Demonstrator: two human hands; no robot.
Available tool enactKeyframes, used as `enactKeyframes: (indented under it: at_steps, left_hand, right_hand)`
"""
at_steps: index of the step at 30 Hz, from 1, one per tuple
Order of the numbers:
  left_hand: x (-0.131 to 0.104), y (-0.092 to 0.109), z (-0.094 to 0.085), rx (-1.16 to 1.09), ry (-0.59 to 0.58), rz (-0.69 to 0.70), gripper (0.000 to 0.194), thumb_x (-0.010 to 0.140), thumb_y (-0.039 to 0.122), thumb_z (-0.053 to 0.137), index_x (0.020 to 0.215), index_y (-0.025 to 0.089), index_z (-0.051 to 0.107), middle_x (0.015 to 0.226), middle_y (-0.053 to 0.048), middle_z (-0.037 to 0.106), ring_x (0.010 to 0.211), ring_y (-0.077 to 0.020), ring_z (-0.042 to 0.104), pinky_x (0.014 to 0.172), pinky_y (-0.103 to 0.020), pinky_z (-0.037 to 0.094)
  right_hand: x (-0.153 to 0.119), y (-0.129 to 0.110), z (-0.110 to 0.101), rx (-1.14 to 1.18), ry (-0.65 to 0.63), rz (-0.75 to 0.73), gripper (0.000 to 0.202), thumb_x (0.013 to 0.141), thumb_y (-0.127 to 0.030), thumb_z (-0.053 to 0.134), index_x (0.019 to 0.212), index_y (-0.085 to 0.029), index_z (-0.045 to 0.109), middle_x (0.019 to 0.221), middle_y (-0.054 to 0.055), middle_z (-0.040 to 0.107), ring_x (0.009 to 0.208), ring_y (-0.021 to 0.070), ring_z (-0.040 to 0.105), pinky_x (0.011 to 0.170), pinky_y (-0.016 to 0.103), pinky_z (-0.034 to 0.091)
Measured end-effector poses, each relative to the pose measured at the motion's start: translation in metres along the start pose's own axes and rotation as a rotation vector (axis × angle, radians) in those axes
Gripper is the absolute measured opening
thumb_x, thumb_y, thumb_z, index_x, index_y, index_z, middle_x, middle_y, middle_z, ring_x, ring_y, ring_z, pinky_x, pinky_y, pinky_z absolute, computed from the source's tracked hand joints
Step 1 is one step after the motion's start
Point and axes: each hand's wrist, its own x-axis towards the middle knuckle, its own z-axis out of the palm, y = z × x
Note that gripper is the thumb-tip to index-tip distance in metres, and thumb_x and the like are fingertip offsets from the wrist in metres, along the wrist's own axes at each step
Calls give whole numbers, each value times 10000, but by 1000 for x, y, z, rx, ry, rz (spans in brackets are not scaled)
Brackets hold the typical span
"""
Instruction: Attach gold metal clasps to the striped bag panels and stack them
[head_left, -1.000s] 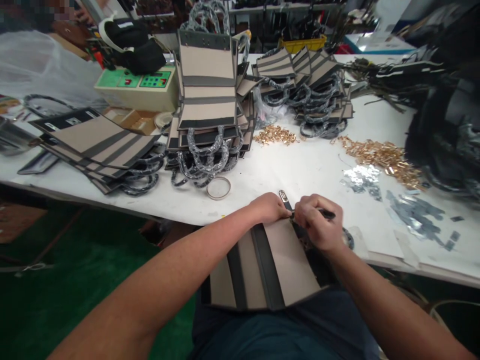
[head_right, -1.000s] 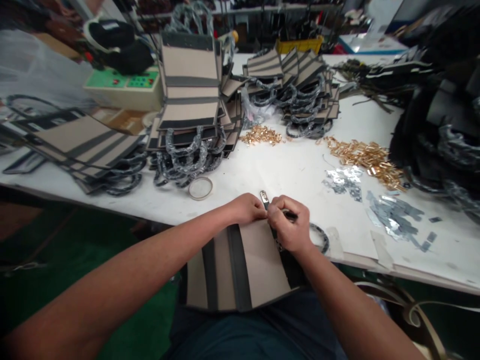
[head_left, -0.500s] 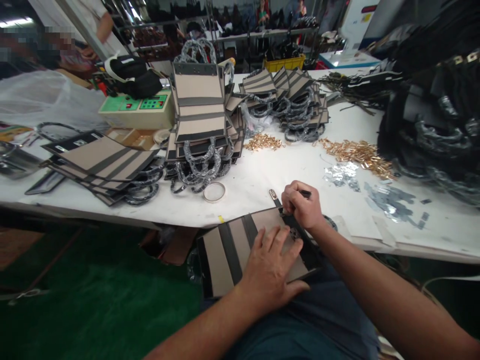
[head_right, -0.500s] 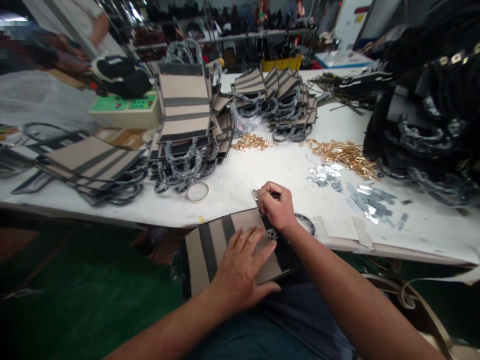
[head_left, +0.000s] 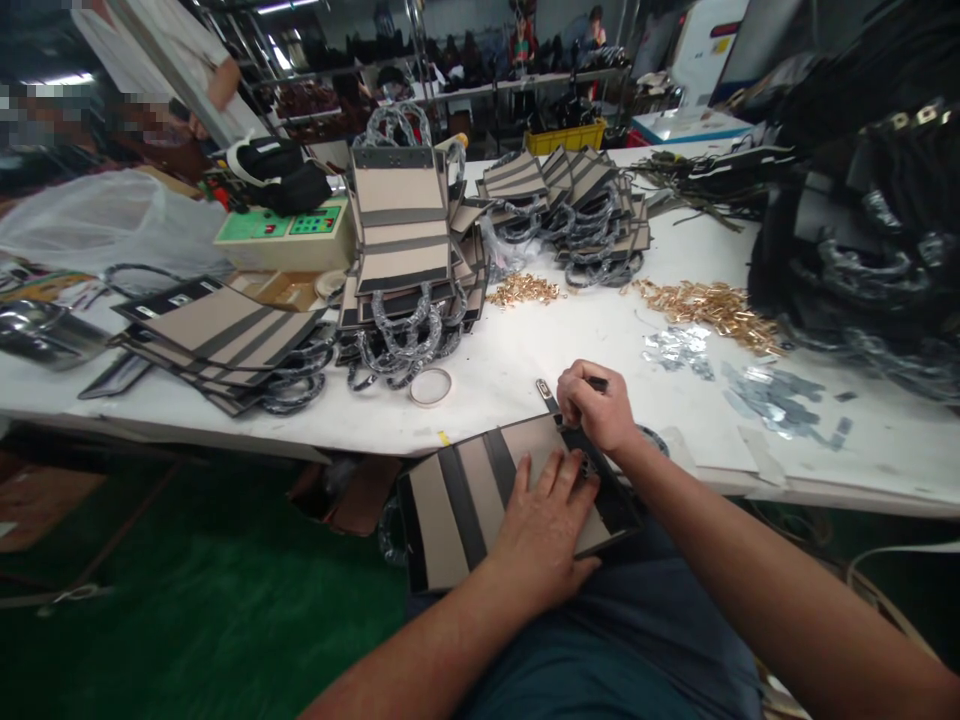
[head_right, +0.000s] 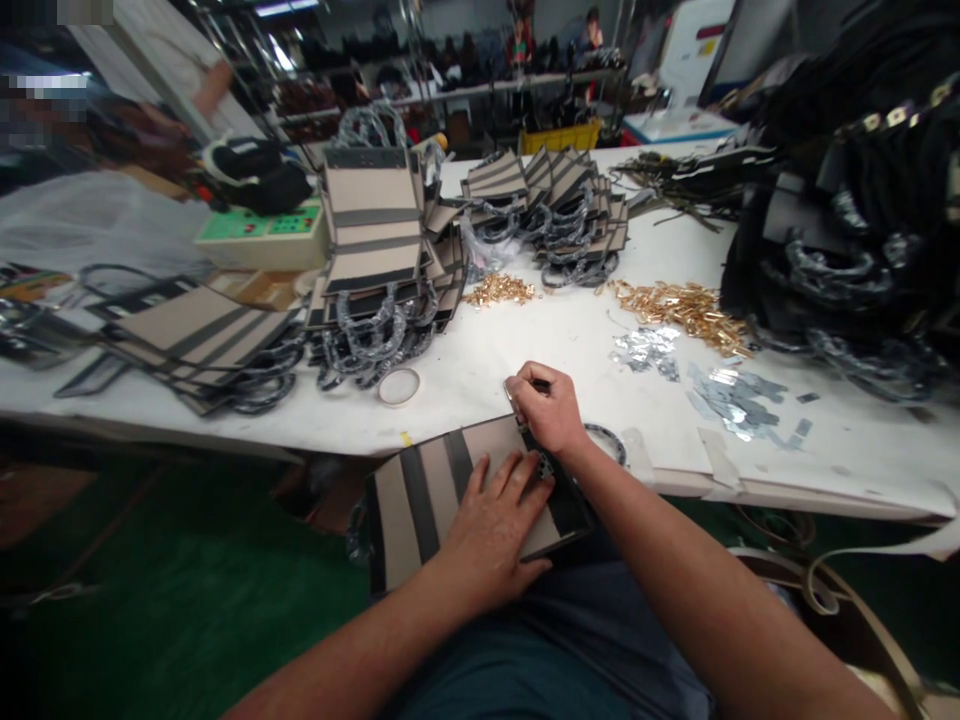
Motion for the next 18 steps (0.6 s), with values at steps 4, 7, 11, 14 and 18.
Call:
enactKeyframes:
  at_steps: [4, 7, 11, 14, 18]
  left_hand:
    - [1, -1, -1, 3, -6, 7, 948, 821, 560, 795, 1605, 228, 379, 1725, -170, 285, 1595, -374, 236, 1301, -652, 131]
    - [1, -1, -2, 11, -16, 20, 940, 831, 553, 790, 1607, 227, 371, 1716, -185, 299, 1596, -372, 233, 1290, -661, 148]
    - [0, -2, -2, 18, -19, 25, 976, 843, 542, 786, 1637, 236, 309, 1713, -190, 304, 1595, -369, 237, 1284, -652, 171]
    - [0, -2, -2, 18, -21, 27, 984, 851, 541, 777, 1646, 228, 289, 1714, -187, 305, 1593, -364, 241, 1287, -637, 169]
    - [1, -3, 0, 19, -27, 28, 964, 859, 551, 761, 1636, 206, 307, 1720, -190, 287, 1596, -363, 225, 1290, -633, 156]
  right_hand:
    - [0, 0, 0, -12, -3, 7, 301, 876, -270, 632, 602, -238, 512, 483, -45, 526, 437, 130, 446, 449, 278, 354]
    - [0, -1, 0, -21, -9, 10, 302, 878, -269, 632, 603, -237, 512, 484, -48, 520, 439, 129, 445, 449, 277, 357]
    - [-1, -2, -2, -27, -11, 18, 304, 891, -279, 633, 612, -234, 519, 482, -49, 521, 435, 128, 449, 449, 275, 360]
    - [-1, -2, -3, -19, -8, 23, 294, 884, -272, 632, 614, -234, 521, 480, -48, 521, 435, 129, 453, 443, 274, 355]
    - [-1, 0, -4, -10, -9, 31, 283, 884, -271, 635, 624, -232, 532, 482, -48, 527, 433, 130, 452, 436, 272, 352]
